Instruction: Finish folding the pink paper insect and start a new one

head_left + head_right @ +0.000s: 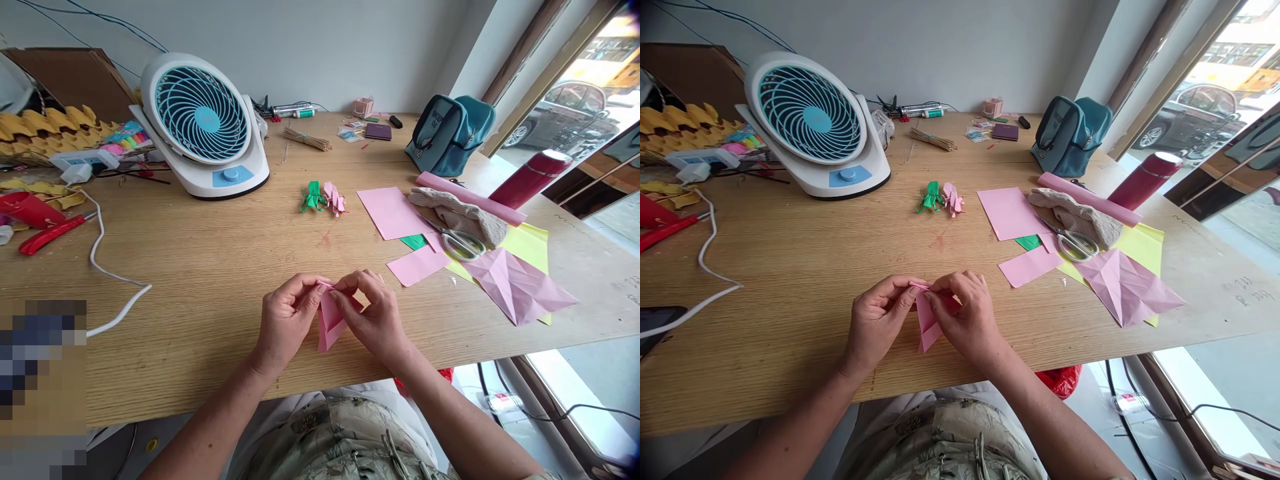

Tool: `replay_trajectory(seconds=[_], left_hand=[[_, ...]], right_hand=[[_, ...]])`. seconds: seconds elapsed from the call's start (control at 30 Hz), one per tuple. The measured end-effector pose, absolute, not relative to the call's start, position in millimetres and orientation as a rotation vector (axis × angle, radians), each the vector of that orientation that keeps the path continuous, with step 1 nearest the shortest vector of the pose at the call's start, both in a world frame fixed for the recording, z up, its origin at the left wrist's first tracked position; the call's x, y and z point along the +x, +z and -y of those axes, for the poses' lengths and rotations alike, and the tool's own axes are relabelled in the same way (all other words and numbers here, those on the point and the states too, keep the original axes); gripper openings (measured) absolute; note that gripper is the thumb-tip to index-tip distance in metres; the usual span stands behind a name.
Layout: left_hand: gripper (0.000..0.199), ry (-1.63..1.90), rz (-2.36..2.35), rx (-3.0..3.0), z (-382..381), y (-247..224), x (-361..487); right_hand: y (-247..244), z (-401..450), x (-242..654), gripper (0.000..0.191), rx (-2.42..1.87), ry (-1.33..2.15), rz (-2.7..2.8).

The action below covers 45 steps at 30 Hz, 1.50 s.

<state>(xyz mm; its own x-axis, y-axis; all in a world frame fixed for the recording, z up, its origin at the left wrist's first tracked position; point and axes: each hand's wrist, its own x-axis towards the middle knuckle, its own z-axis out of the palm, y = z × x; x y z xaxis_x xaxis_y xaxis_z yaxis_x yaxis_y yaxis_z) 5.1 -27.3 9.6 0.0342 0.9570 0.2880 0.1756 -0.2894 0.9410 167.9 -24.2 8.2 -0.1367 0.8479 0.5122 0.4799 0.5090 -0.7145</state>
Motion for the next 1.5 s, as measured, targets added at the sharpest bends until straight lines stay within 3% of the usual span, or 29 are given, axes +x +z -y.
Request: replay_trajectory(seconds=[1.13, 1.23, 1.33, 1.5], left_hand=[[0.014, 1.362, -1.078, 1.425, 25, 10, 7], [0.014, 1.417, -1.123, 1.430, 24, 10, 4], [0.013, 1.524, -1.126, 1.374, 22, 9, 0], [0.014, 1.627, -1.007, 1.241, 20, 8, -2]], right_hand=[[9, 26, 166, 0.008, -1.053, 0.382, 1.813], [11, 27, 169, 0.008, -1.013, 0.445, 1.752], [12, 26, 174, 0.021, -0.973, 0.593, 1.614], [11, 25, 179, 0.036, -0.943, 1.106, 1.562]])
